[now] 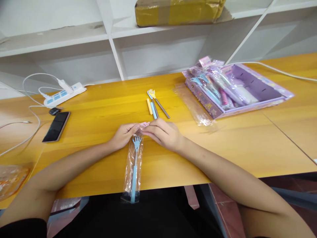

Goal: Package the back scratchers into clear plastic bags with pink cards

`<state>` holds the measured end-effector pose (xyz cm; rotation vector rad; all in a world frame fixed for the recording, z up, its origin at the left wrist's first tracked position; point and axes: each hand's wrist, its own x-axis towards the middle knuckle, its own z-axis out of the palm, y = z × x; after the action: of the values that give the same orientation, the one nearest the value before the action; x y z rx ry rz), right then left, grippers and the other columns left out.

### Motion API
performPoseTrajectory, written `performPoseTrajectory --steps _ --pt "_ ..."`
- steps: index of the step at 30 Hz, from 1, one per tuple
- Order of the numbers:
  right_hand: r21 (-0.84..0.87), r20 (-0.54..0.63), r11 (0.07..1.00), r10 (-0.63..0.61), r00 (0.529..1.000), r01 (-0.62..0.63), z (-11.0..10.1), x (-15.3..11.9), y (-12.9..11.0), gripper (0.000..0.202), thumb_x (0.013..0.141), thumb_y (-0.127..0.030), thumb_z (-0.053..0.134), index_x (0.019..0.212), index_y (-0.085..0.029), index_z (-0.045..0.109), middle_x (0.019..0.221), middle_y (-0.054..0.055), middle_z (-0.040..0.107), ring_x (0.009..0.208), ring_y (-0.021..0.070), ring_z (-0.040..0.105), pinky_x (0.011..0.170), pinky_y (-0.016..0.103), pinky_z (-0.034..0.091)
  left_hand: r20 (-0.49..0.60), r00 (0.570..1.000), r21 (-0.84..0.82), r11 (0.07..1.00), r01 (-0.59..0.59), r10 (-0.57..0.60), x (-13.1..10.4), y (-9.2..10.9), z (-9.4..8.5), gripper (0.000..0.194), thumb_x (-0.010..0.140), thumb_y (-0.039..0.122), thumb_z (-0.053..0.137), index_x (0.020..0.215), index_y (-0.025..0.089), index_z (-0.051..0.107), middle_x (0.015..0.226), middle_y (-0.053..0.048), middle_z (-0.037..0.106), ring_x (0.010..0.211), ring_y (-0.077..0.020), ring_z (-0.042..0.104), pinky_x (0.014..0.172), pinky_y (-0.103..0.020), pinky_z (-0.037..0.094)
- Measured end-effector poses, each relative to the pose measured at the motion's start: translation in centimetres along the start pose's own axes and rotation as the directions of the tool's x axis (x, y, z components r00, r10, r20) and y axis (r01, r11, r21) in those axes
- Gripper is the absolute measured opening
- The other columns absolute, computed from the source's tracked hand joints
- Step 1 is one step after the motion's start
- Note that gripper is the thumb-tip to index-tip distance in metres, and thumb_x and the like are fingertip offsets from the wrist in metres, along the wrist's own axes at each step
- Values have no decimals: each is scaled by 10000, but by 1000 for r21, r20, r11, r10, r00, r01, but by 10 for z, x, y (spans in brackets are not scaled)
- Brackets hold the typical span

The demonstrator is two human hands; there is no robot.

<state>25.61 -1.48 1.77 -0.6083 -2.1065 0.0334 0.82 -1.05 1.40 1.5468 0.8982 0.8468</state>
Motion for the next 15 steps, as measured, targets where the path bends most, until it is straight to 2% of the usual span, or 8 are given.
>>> performPoseTrajectory --steps 2,5,8,11,15 --pt "-40 31 999 -3 1000 5 4 0 1 163 1059 -269 696 1214 -301 736 1050 46 774 901 205 733 738 355 620 5 1000 16 1000 -15 14 -1 1 0 454 1036 596 625 1266 262 829 1393 -66 776 1361 -290 696 1271 -471 449" --pt "-8 7 1000 2 1000 -2 7 5 1 145 1081 -276 663 1211 -278 728 1038 55 765 906 210 727 757 368 628 10 1000 39 999 -23 23 -1 2 0 465 1047 598 605 1276 259 825 1374 -77 785 1312 -296 723 1234 -487 487" --pt "75 -57 997 21 998 -17 4 10 0 184 1066 -225 684 1241 -275 707 1024 50 737 876 194 714 740 355 626 44 998 55 998 -40 38 -1 3 0 490 1074 600 549 1183 230 850 1306 -92 811 1243 -289 751 1187 -480 526" --pt "125 -68 991 46 997 -37 0 13 -3 207 1051 -186 693 1238 -274 703 1010 49 713 869 191 707 720 352 616 51 997 56 997 -59 56 -1 6 1 512 1076 608 537 1071 212 862 1259 -95 825 1290 -299 730 1195 -472 520" --pt "129 -104 991 47 993 -34 -4 14 -4 195 1048 -192 691 1217 -289 708 988 43 712 836 198 695 699 365 599 48 997 62 996 -59 56 -2 9 1 493 1083 590 533 1090 220 859 1312 -89 809 1344 -295 704 1226 -467 492"
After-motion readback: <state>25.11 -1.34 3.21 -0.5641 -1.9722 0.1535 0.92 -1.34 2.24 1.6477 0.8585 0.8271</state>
